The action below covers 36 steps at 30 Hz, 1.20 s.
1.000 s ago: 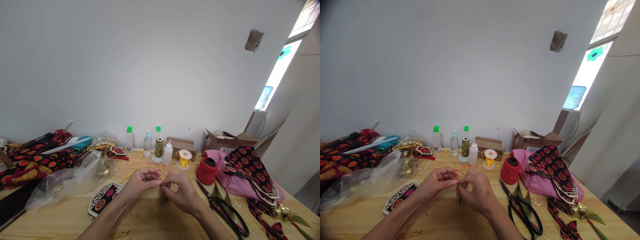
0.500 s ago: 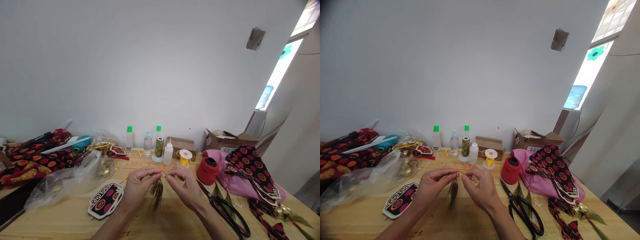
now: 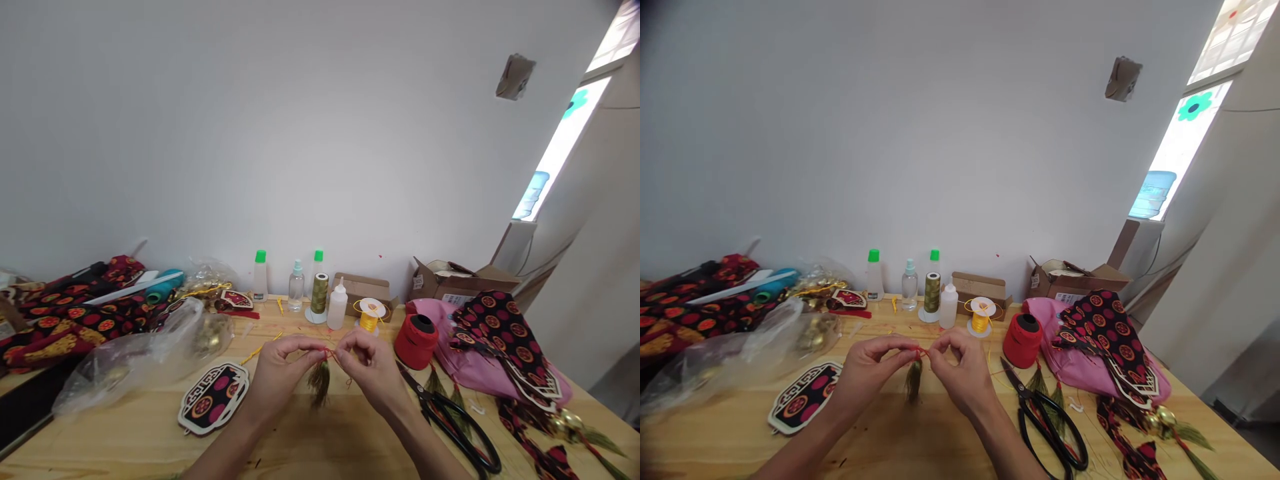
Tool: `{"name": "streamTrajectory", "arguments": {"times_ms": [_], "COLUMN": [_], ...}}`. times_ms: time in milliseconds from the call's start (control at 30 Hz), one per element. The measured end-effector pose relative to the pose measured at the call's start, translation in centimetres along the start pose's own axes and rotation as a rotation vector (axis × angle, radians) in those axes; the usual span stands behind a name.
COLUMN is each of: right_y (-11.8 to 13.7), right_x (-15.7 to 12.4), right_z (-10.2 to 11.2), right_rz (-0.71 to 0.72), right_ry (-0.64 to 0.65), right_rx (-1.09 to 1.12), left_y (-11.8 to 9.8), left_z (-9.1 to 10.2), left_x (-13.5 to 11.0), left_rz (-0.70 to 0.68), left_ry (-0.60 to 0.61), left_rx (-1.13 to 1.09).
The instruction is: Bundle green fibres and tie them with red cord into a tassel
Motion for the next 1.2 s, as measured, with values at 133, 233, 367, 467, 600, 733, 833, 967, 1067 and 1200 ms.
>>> {"name": "streamTrajectory", "arguments": {"times_ms": [133,233,367,467,600,733,833,967,1067,1200], "right_y": [0.9,0.5,0.8,1.5,1.8,1.2,1.3,2.3,2.5,2.4], "right_x": [0.0,-0.1,-0.3,-0.4,-0.3,0.0,-0.2,-0.7,-1.0,-1.0], "right_z": [0.9,0.1,-0.5,-0.1,0.5,0.2,0.0,-0.1,-0.8,-1.1], "right_rz": [0.064,0.047,0.131,0.203,0.193,0.069,0.071,0.188,0.22,0.213], "right_ry": [-0.026,0.023,0.019,0.004,0.046,0.183,0.283,0.378,0.454,0.39], "right_rx": [-0.112,-0.123,-0.173,-0.28,-0.302,-0.08,0.144,0.212,0.18,0.219], "left_y": [0.0,0.2,0.5,0.5,0.6,0.8,1.2,1.7,2.5,3.2], "left_z": [0.3,0.3,0.1,-0.1,0.1,0.3,0.6,0.6,0.1,-0.8], "left_x": [0.0,0.1,0.1,0.2,0.2,0.4,0.5,0.6,0.3,0.0], "left_rz": [0.016,0.013,0.001,-0.003,0.018,0.074,0.138,0.173,0.238,0.283], "left_ry": [-0.034,-0.042,-0.018,0.016,0.004,0.0,-0.029,-0.019,0.03,0.069], "left_rx": [-0.024,-0.044,-0.052,-0.04,-0.012,-0.074,-0.168,-0.275,-0.389,-0.646]}}
Point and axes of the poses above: each hand's wrist, its own x-axis towards the middle knuckle, its own z-axis out of the back of the hand, y = z × x, the point moved 7 cm from there along x, towards the middle knuckle, and after that the axes turned 9 degrees about y, right-handed, at the moved point
